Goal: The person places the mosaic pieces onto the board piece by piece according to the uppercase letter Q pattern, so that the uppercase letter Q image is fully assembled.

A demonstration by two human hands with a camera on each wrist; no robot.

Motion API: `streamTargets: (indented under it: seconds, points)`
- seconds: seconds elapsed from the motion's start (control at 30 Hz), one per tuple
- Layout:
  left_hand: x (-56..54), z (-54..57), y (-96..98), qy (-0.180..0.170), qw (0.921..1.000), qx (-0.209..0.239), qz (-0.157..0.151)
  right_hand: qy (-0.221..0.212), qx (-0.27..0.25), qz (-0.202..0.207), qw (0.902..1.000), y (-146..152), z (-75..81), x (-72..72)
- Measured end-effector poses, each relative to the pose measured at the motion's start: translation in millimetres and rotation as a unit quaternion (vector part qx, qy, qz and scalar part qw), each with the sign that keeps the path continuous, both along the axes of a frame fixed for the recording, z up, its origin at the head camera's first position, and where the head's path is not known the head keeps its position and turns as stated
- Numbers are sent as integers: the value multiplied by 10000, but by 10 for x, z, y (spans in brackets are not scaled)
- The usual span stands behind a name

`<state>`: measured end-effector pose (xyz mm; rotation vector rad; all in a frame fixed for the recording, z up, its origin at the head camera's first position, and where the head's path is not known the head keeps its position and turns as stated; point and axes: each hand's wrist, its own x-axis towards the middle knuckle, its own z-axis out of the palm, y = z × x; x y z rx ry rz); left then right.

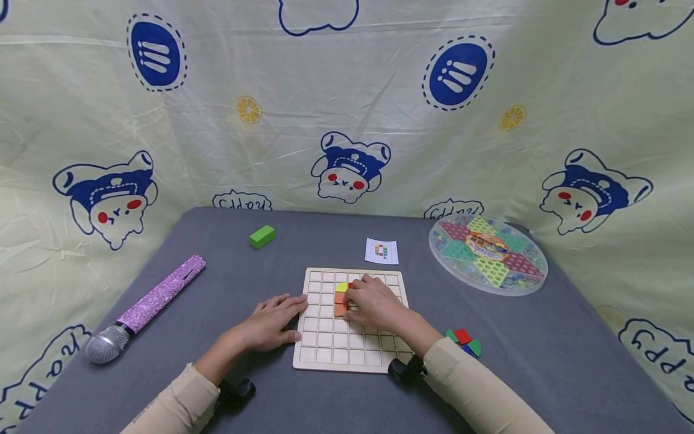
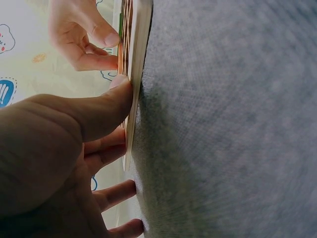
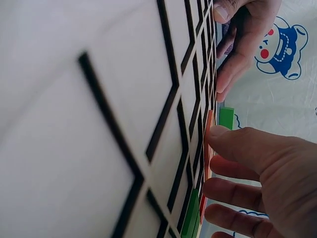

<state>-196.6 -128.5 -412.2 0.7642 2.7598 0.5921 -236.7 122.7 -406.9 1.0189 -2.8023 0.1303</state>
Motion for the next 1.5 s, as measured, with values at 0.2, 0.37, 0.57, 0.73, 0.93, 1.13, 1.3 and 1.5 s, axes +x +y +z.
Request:
streamTargets:
  seconds: [0.2,0.37,0.57,0.73,0.93,1.13,1.3,1.5]
  points:
    - [0,-6,4,5,10000,-25,4,-44,-85,-51,9999,44,19,17]
    - [5,-9,6,-7,10000,-30,13,62,-119,-104,9999,171,53,62]
    - [6,-10,10,-11,10000,-44,44,61,-209,-245,9995,414,111,129]
    - [7,0,12,-24,10000,-29,36,65,-314,-494,9983,698,144,211]
    - [7,1,3,-23,10000,-26,4,215,-387,-677,9967,1097,181,342]
    - [3,-7,-4,-17,10000,-23,-10,178,-317,-936,9949,1429,213,487]
    - [7,-1,2,-61,10000,-22,9,101,-262,-1076,9938,1607,210,595]
    - [10,7,12,-88,9999,-49,43,0,-160,-1042,9944,1711,158,674]
